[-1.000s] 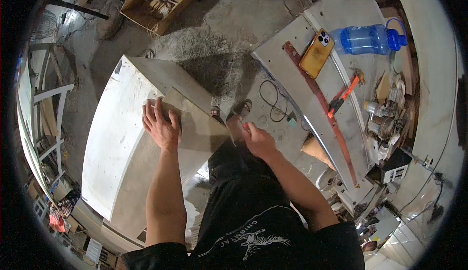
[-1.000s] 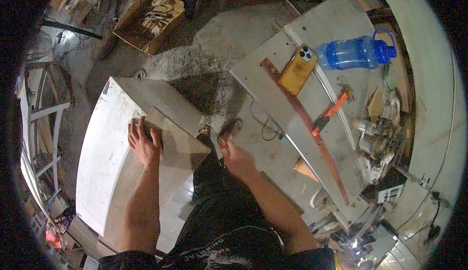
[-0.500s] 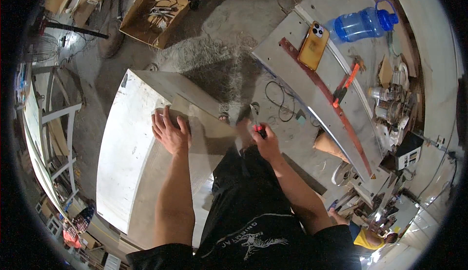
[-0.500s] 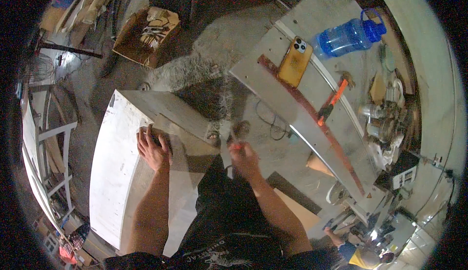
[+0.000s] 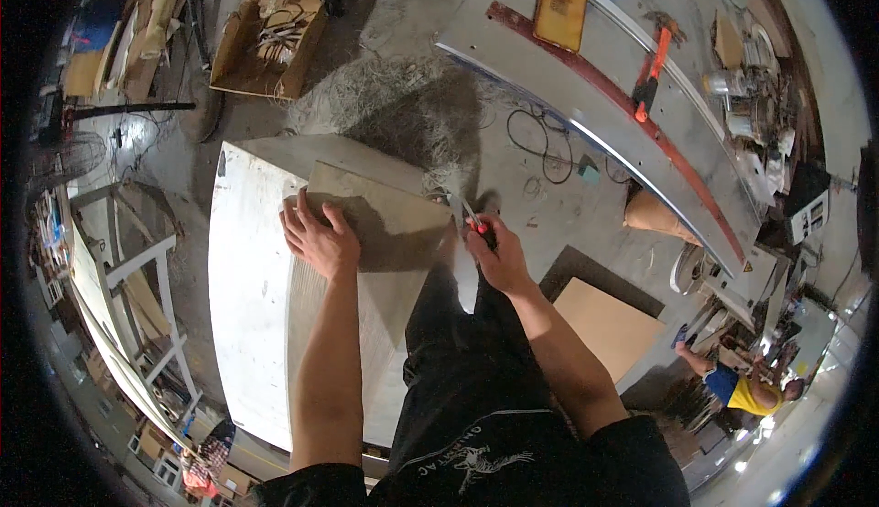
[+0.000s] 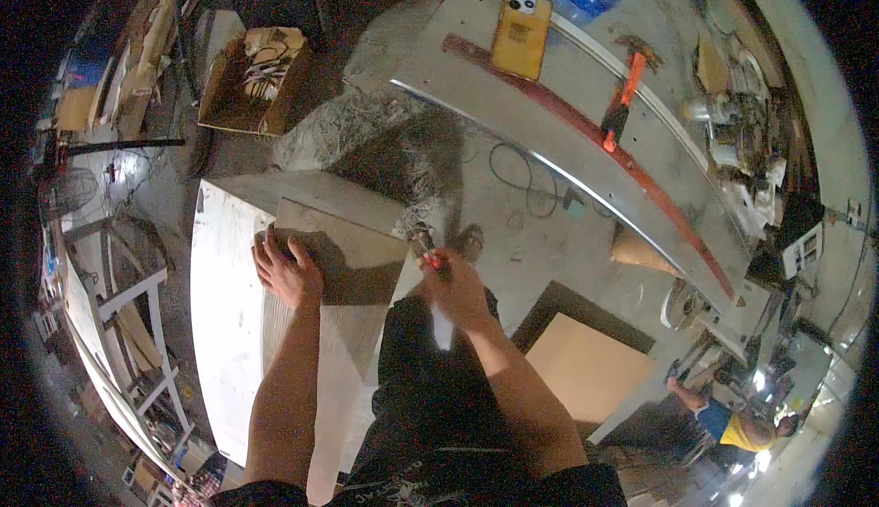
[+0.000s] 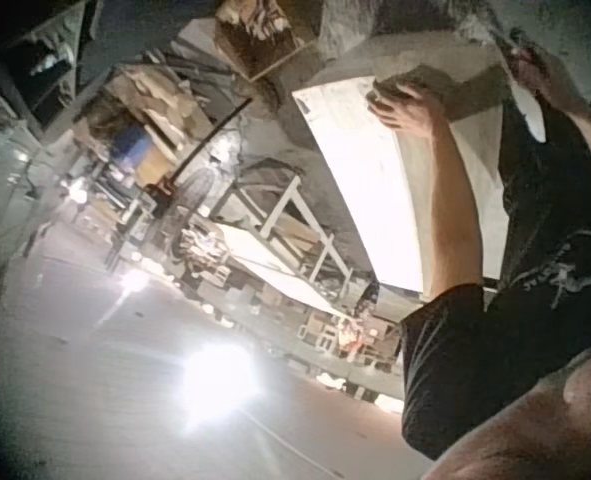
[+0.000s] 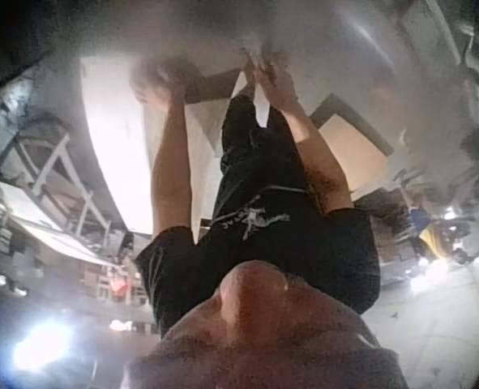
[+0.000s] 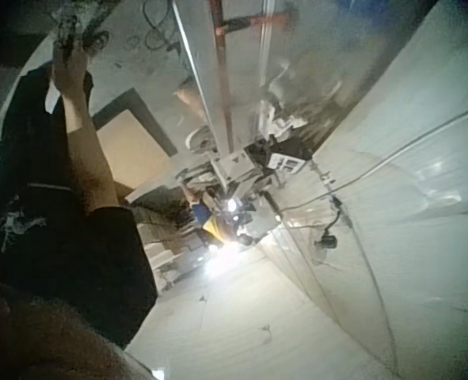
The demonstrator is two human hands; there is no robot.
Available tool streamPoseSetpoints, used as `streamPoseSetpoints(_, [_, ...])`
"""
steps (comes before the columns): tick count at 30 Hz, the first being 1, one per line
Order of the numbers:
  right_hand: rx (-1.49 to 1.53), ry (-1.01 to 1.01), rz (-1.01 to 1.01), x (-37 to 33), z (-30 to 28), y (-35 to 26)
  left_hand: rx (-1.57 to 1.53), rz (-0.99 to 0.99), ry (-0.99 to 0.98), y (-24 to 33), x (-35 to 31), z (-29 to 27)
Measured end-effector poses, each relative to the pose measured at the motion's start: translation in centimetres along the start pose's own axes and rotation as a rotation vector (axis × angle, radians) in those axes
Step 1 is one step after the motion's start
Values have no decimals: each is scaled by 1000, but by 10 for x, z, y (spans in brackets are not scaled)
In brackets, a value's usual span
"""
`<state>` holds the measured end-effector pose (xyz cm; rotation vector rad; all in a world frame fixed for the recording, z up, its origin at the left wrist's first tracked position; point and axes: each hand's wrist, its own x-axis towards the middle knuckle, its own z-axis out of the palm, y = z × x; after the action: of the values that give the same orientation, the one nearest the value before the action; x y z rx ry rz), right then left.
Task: Trimming the edges of large wood panels using a utility knife in a factory setting.
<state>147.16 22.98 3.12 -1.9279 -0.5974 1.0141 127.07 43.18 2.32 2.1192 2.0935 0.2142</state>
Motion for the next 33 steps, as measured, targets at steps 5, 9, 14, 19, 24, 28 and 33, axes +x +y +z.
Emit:
streamPoseSetpoints(5, [224, -119, 486, -16, -17, 9, 0, 0, 12, 2, -3, 1])
streamPoseSetpoints(9, [305, -25, 32, -23, 1, 57, 0, 54, 87, -8, -2, 10])
streamPoseSetpoints(14, [229, -2, 199, -8, -1, 52, 10, 20, 30, -4, -1, 14])
streamPoseSetpoints(19, [28, -41, -119, -7, 7, 46, -43, 13, 61, -5, 0, 15])
streamPoseSetpoints(24, [-595, -235, -516, -21, 31, 45, -27, 54, 86, -16, 1, 19])
streamPoseSetpoints(28, [-653, -59, -745, -16, 34, 59, -62, 13, 60, -10, -3, 22])
streamPoseSetpoints(33, [-702, 466, -492, 56, 5, 36, -31, 124, 114, -21, -3, 19])
